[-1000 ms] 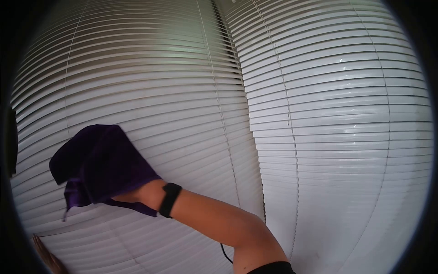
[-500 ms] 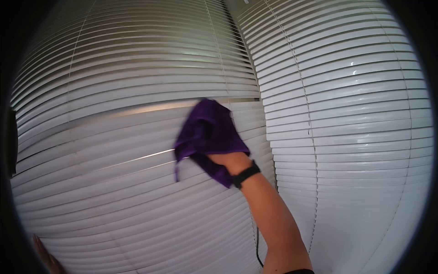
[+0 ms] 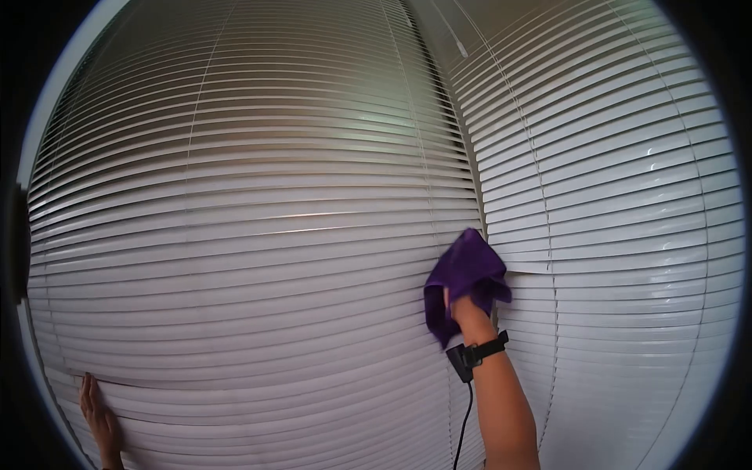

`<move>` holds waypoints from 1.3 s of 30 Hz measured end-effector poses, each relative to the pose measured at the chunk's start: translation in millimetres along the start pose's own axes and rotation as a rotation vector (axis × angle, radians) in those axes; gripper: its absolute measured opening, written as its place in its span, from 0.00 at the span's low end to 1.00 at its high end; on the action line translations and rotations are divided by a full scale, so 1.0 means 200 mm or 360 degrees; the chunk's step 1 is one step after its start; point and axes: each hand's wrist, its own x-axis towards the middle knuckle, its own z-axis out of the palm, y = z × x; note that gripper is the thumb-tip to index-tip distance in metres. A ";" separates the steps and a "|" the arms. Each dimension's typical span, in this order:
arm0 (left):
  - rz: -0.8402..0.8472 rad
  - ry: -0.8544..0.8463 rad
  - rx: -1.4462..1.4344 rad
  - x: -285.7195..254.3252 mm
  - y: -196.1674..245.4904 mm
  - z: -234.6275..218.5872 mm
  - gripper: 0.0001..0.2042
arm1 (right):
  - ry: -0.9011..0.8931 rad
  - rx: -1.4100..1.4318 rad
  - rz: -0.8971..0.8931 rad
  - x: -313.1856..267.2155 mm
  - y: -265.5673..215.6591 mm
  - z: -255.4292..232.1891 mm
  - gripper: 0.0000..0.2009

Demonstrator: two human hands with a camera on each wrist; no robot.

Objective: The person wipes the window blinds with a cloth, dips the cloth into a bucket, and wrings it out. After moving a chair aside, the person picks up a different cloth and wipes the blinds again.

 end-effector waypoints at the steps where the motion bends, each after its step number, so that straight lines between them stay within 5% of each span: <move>1: -0.0020 -0.0038 0.0003 0.00 0.02 -0.04 0.30 | -0.0046 0.0185 -0.0233 0.01 -0.13 -0.08 0.28; 2: -0.0040 -0.0072 0.0002 0.00 0.03 -0.06 0.29 | -0.0088 0.0368 -0.0468 0.04 -0.34 -0.18 0.27; 3: -0.0030 -0.0065 -0.0004 0.02 0.03 -0.07 0.29 | -0.0047 0.0041 -0.0871 0.09 -0.57 -0.13 0.25; 4: -0.0023 -0.0059 0.0053 0.02 0.01 -0.08 0.29 | 0.0027 0.0255 -0.1013 0.14 -0.75 -0.13 0.24; 5: -0.0021 -0.0048 0.0112 0.01 -0.01 -0.07 0.28 | -0.0214 0.0179 -0.0977 0.18 -0.97 -0.22 0.24; 7: -0.0056 0.0126 0.0061 0.01 -0.08 -0.01 0.29 | -0.0229 0.0850 -0.1224 0.26 -1.18 -0.11 0.25; 8: -0.0083 0.0288 0.0007 0.02 -0.08 0.01 0.29 | 0.0142 0.0280 -0.1496 0.30 -1.25 0.00 0.24; 10: -0.0125 0.0410 -0.0027 0.14 0.07 -0.04 0.28 | -0.0577 0.0106 -0.1095 0.33 -1.54 -0.06 0.24; 11: -0.0062 0.0550 -0.0007 0.22 0.14 -0.05 0.28 | -0.0156 0.0636 -0.1245 0.36 -1.60 0.08 0.24; 12: -0.0003 0.0689 0.0022 0.31 0.21 -0.08 0.28 | -0.0362 0.0656 -0.1139 0.38 -1.69 0.07 0.25; 16: 0.0354 0.0642 -0.0108 0.90 0.65 -0.34 0.28 | -0.0113 0.0722 -0.1267 0.42 -1.80 0.30 0.26; 20: 0.0341 0.0618 0.0017 1.30 0.97 -0.31 0.27 | -0.0082 0.0642 -0.1148 0.39 -1.77 0.54 0.30; 23: 0.0235 0.0520 -0.0078 1.43 1.04 -0.19 0.27 | -0.0461 0.0438 -0.1080 0.42 -1.77 0.30 0.32; 26: 0.0194 0.0467 -0.0071 1.49 1.06 -0.10 0.27 | -0.0185 0.0399 -0.1200 0.43 -1.73 0.39 0.32; 30: 0.0115 0.0427 0.0098 1.46 1.06 -0.05 0.27 | -0.0192 0.0391 -0.1282 0.53 -1.63 0.45 0.32; 32: 0.0142 0.0442 0.0115 1.47 1.04 -0.04 0.27 | -0.0344 0.0263 -0.1217 0.64 -1.52 0.38 0.31; 33: 0.0128 0.0445 0.0156 1.48 1.03 -0.03 0.27 | -0.0202 0.0172 -0.1280 0.71 -1.42 0.45 0.31; 34: 0.0132 0.0435 0.0156 1.48 1.02 -0.02 0.27 | -0.0465 0.0109 -0.1187 0.76 -1.33 0.37 0.34; 39: 0.0146 0.0452 0.0126 1.51 1.00 0.00 0.28 | -0.0512 -0.0067 -0.0768 0.93 -0.75 0.27 0.33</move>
